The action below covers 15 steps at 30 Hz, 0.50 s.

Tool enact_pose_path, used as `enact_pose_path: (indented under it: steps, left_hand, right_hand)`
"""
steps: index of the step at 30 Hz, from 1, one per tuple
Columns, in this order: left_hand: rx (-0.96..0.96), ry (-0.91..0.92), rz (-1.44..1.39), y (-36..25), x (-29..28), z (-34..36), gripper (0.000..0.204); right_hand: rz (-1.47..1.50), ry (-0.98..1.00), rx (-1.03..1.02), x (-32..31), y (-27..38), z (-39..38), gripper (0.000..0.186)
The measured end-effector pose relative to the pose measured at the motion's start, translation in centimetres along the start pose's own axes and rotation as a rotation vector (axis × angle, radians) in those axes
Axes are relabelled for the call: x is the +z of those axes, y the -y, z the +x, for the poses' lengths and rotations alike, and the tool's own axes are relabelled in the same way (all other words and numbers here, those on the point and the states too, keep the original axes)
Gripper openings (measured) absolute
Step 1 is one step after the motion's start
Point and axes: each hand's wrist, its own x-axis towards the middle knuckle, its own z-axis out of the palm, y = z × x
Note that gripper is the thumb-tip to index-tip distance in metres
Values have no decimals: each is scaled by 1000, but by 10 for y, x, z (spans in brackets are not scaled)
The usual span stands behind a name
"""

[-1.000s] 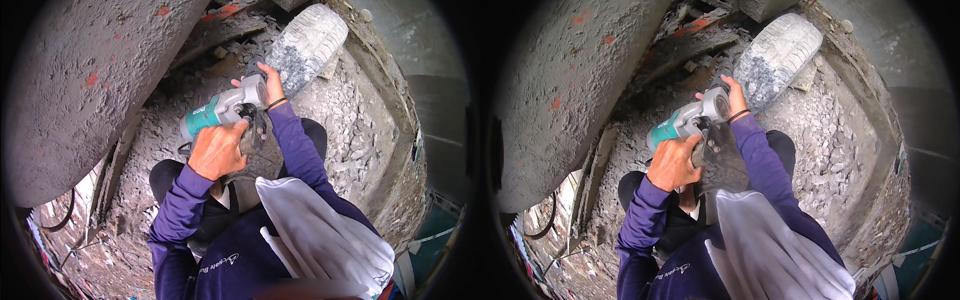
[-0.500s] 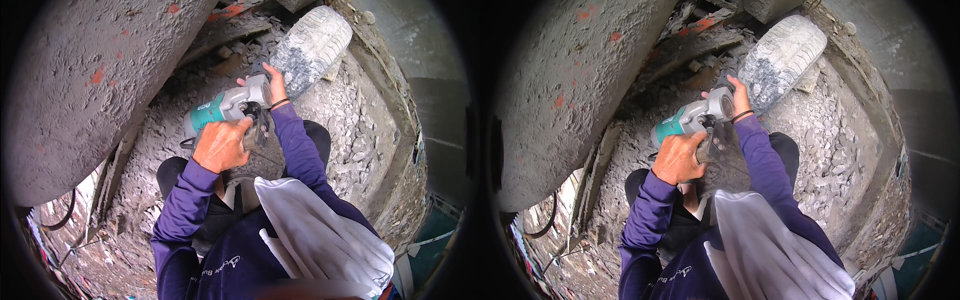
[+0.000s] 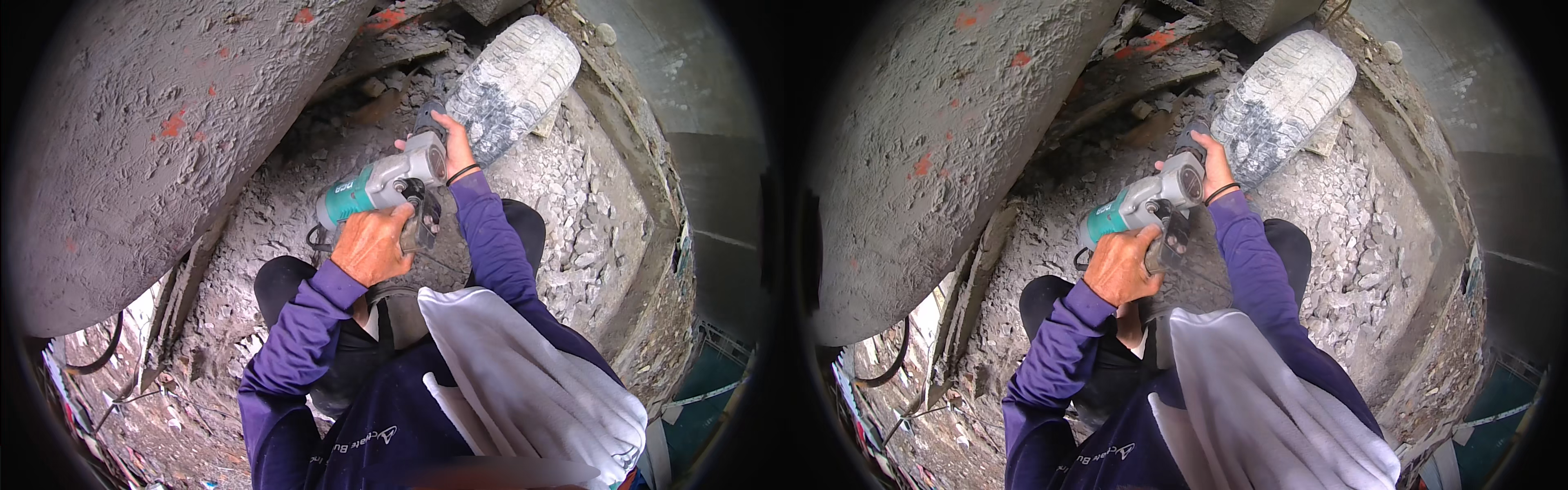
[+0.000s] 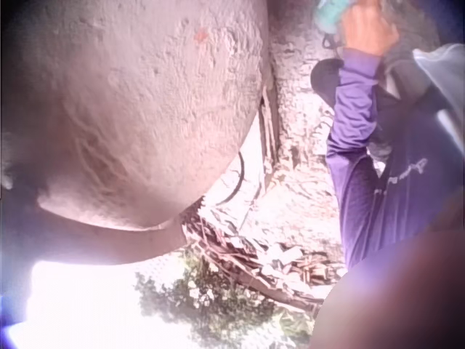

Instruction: The person uses a handheld angle grinder to grind a concrete surface near a large cylindrical object. They repeatedly reposition the tool and clear debris by hand while working in a confined area.

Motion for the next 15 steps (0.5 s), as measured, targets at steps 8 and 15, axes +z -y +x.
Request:
enact_pose_path:
  steps: [8, 15]
  left_hand:
    - [-17, 4, -36, 6, 9, -6, 58]
    - [-9, -31, -46, 9, 17, -10, 63]
  right_hand:
    - [-73, 43, -8, -7, -1, 5, 50]
    - [-125, 32, 2, -6, 0, 4, 51]
